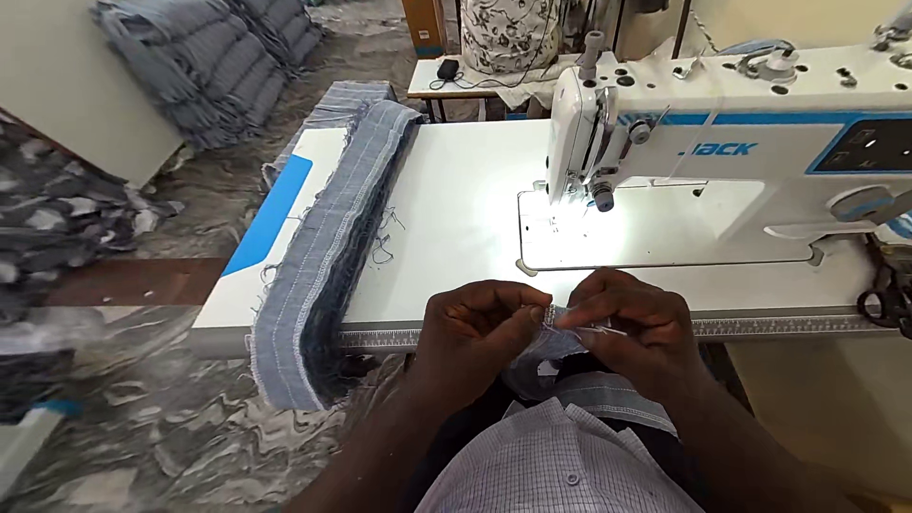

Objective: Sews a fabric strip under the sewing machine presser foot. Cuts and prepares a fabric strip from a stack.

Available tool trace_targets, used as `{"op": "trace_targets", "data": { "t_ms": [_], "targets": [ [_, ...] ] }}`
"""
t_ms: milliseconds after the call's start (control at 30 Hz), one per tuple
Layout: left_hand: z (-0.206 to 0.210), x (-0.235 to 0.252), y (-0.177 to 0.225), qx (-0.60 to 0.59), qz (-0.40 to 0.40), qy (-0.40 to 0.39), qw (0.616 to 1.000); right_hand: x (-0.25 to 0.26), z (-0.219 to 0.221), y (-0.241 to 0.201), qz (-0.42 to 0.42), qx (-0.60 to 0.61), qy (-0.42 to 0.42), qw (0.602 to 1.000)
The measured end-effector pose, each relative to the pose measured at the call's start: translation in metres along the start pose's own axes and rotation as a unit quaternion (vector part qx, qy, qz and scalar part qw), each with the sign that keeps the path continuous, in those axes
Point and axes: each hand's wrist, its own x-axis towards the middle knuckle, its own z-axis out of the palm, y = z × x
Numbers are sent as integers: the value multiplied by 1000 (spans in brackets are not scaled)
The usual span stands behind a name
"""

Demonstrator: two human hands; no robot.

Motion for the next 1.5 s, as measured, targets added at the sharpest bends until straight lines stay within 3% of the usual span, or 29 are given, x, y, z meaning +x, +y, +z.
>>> {"op": "trace_targets", "data": {
  "t_ms": [167, 300, 400, 600, 733, 867, 967, 1067, 1200, 1267, 1433, 1500],
  "targets": [
    [9, 4, 2, 84, 67, 23, 994, 9, 8, -6, 63, -80, 59, 993],
    [5, 2, 6, 115, 41, -7, 992, 7, 11, -9, 47, -162, 87, 982],
    [0, 1, 3, 85, 11, -13, 996, 6, 9, -9, 39, -160, 80, 983],
    [2, 2, -1, 94, 23, 16, 995, 5, 7, -7, 43, -122, 60, 990],
    [6, 1, -4, 85, 55, 11, 995, 6, 9, -10, 49, -113, 75, 990],
    [12, 2, -5, 103, 94, 63, 988, 5, 13, -9, 10, -146, 100, 984],
    [17, 2, -11, 238, 177, 98, 950, 5, 16, -7, -38, -178, 119, 976],
    [22, -5, -12, 365, 214, 56, 904, 6, 14, -5, -42, -199, 155, 967],
    [-8, 10, 1, 253, 122, -56, 958, 1, 9, -2, -10, -201, 124, 972],
    [-14, 16, 7, 244, 125, -97, 957, 1, 12, -3, -14, -194, 107, 975],
    [-12, 16, 10, 346, 193, -51, 917, 4, 6, -4, 11, -134, 74, 988],
    [-11, 16, 10, 312, 181, -39, 932, 3, 2, -7, 60, -88, 84, 991]
  ]
}}
